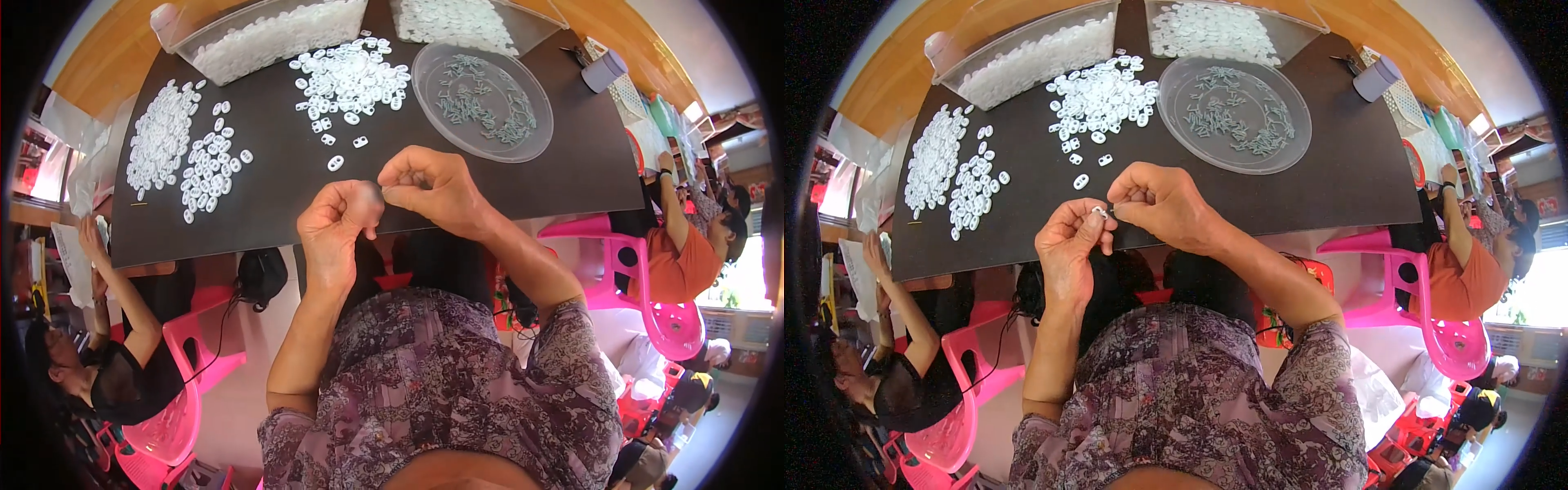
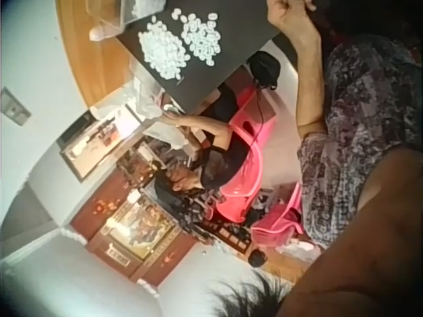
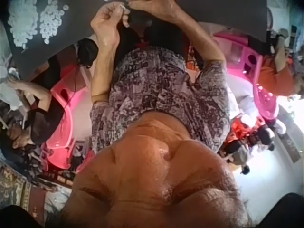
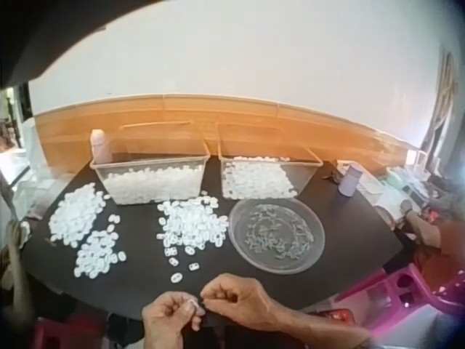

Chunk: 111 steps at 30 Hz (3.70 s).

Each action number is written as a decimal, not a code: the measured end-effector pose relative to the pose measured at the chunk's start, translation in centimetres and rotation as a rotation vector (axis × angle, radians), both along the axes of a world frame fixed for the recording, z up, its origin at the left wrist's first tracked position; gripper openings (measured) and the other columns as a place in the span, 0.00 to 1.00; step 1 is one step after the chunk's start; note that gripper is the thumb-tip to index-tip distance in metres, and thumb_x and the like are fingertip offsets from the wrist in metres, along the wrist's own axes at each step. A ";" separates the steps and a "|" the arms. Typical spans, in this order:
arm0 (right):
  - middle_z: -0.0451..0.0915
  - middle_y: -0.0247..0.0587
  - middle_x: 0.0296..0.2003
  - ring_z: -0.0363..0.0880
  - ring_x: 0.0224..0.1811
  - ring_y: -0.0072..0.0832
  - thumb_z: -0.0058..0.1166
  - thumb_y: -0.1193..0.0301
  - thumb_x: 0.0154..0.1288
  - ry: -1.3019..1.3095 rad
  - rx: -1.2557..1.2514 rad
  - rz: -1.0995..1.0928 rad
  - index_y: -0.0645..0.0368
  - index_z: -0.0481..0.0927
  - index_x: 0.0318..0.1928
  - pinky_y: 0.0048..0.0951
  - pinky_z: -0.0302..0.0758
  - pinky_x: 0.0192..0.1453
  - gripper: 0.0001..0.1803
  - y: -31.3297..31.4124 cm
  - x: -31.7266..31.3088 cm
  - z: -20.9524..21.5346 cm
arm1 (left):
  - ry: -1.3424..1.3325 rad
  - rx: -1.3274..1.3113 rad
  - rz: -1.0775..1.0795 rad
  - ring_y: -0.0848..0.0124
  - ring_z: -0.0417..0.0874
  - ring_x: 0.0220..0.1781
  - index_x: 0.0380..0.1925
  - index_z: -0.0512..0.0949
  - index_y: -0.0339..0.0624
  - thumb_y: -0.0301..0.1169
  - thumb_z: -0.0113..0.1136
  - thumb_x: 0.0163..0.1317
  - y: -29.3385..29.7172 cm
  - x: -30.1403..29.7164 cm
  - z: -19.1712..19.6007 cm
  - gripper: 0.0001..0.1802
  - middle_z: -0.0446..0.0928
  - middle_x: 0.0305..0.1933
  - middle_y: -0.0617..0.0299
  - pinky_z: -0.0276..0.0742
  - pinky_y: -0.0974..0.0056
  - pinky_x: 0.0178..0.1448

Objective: Assembling small white plastic components with metal springs at a workbench.

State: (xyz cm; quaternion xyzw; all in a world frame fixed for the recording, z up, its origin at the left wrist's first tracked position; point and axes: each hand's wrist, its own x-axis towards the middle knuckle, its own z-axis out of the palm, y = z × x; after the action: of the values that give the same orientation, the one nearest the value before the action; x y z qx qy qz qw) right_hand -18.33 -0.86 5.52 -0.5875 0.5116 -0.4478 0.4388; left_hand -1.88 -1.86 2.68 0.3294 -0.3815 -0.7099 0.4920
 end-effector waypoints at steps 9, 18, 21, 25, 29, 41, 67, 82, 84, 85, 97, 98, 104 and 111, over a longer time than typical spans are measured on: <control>0.75 0.29 0.23 0.70 0.25 0.11 0.56 0.77 0.56 0.020 -0.008 0.033 0.65 0.76 0.34 0.17 0.69 0.28 0.05 0.1 1.2 0.2 | -0.076 -0.038 0.013 0.79 0.73 0.25 0.34 0.77 0.34 0.25 0.58 0.60 0.4 0.7 -0.1 0.05 0.77 0.27 0.62 0.68 0.76 0.27; 0.74 0.28 0.22 0.69 0.25 0.11 0.56 0.77 0.56 0.067 -0.030 0.034 0.64 0.76 0.33 0.17 0.69 0.28 0.05 0.0 1.4 -0.3 | -0.137 -0.078 0.034 0.80 0.73 0.25 0.34 0.77 0.34 0.26 0.58 0.60 0.5 1.1 -0.3 0.06 0.77 0.28 0.63 0.66 0.77 0.27; 0.74 0.28 0.22 0.69 0.25 0.11 0.56 0.77 0.56 0.059 -0.004 0.051 0.65 0.76 0.33 0.17 0.69 0.28 0.05 0.1 1.5 -0.2 | -0.138 -0.092 0.025 0.80 0.72 0.25 0.34 0.77 0.34 0.26 0.57 0.60 0.6 1.2 -0.2 0.06 0.77 0.28 0.63 0.66 0.77 0.27; 0.74 0.28 0.22 0.69 0.26 0.11 0.56 0.77 0.56 0.036 -0.008 0.058 0.65 0.76 0.33 0.17 0.69 0.28 0.05 0.2 1.6 -0.2 | -0.182 -0.107 0.028 0.81 0.72 0.26 0.34 0.78 0.34 0.26 0.57 0.60 0.8 1.2 -0.1 0.06 0.77 0.28 0.64 0.66 0.78 0.28; 0.75 0.29 0.23 0.70 0.26 0.11 0.56 0.77 0.56 0.068 -0.001 0.064 0.65 0.76 0.33 0.17 0.69 0.29 0.05 0.2 1.7 -0.2 | -0.229 -0.171 0.056 0.82 0.71 0.26 0.34 0.77 0.34 0.26 0.57 0.61 1.0 1.1 -0.2 0.05 0.77 0.27 0.66 0.66 0.78 0.28; 0.78 0.34 0.28 0.75 0.31 0.15 0.55 0.78 0.58 -0.097 0.058 0.007 0.66 0.76 0.35 0.19 0.73 0.35 0.05 -0.1 2.7 -1.4 | -0.276 -0.191 0.149 0.81 0.71 0.27 0.32 0.77 0.33 0.20 0.55 0.60 0.9 1.2 -0.8 0.03 0.75 0.27 0.68 0.68 0.76 0.30; 0.74 0.39 0.27 0.73 0.30 0.23 0.46 0.76 0.63 0.255 -0.177 0.030 0.66 0.74 0.33 0.25 0.70 0.35 0.06 -1.4 4.6 -1.9 | -0.273 -0.182 0.256 0.81 0.72 0.25 0.36 0.77 0.31 0.22 0.55 0.61 0.1 2.3 -1.5 0.06 0.77 0.28 0.62 0.68 0.76 0.26; 0.71 0.39 0.26 0.69 0.33 0.37 0.54 0.80 0.45 0.983 -0.733 0.006 0.58 0.78 0.29 0.34 0.68 0.33 0.08 -6.1 4.4 -2.9 | -0.016 -0.011 0.217 0.75 0.75 0.25 0.38 0.76 0.27 0.21 0.54 0.61 -0.9 3.7 -1.2 0.08 0.78 0.30 0.54 0.72 0.73 0.26; 0.71 0.39 0.26 0.69 0.33 0.37 0.54 0.80 0.44 0.950 -0.744 -0.002 0.59 0.78 0.28 0.35 0.68 0.33 0.07 -5.9 4.5 -2.9 | -0.013 -0.009 0.217 0.75 0.75 0.25 0.38 0.76 0.27 0.22 0.54 0.61 -0.8 3.7 -1.1 0.08 0.78 0.30 0.54 0.72 0.73 0.26; 0.72 0.40 0.26 0.69 0.32 0.37 0.55 0.79 0.44 0.917 -0.754 -0.010 0.59 0.77 0.27 0.35 0.68 0.34 0.06 -5.7 4.5 -2.9 | -0.011 -0.005 0.216 0.75 0.75 0.25 0.38 0.76 0.27 0.21 0.54 0.61 -0.8 3.8 -1.1 0.08 0.78 0.30 0.54 0.72 0.73 0.26; 0.78 0.31 0.27 0.70 0.26 0.13 0.57 0.73 0.58 -0.153 0.075 0.015 0.64 0.81 0.37 0.15 0.64 0.28 0.07 -3.4 3.6 -1.4 | -0.043 -0.020 0.210 0.76 0.75 0.24 0.40 0.76 0.30 0.22 0.55 0.61 -0.2 3.1 0.0 0.08 0.78 0.29 0.56 0.71 0.74 0.25; 0.78 0.31 0.27 0.70 0.26 0.13 0.57 0.73 0.58 -0.154 0.076 0.014 0.64 0.81 0.37 0.15 0.64 0.28 0.07 -3.3 3.6 -1.3 | -0.049 -0.019 0.199 0.77 0.75 0.24 0.40 0.76 0.30 0.22 0.55 0.61 -0.1 3.0 -0.1 0.08 0.78 0.29 0.57 0.71 0.75 0.25; 0.78 0.30 0.27 0.70 0.26 0.13 0.57 0.74 0.58 -0.205 0.118 -0.004 0.63 0.81 0.36 0.15 0.64 0.27 0.07 -3.0 3.9 -1.2 | -0.074 -0.033 0.215 0.76 0.76 0.24 0.38 0.76 0.29 0.23 0.55 0.61 0.2 2.6 -0.1 0.08 0.79 0.28 0.57 0.71 0.74 0.24; 0.78 0.31 0.26 0.71 0.26 0.13 0.58 0.74 0.57 -0.106 0.057 -0.031 0.65 0.81 0.36 0.15 0.66 0.28 0.07 -2.6 4.3 -1.0 | -0.111 -0.027 0.233 0.77 0.75 0.23 0.38 0.76 0.29 0.23 0.54 0.61 0.3 2.5 -0.1 0.07 0.79 0.28 0.57 0.70 0.74 0.24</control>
State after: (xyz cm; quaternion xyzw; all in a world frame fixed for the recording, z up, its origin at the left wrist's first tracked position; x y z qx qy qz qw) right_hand -14.04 -3.50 4.56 -0.5422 0.5091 -0.4702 0.4751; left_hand 0.59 -1.56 2.57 0.4034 -0.3767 -0.6233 0.5539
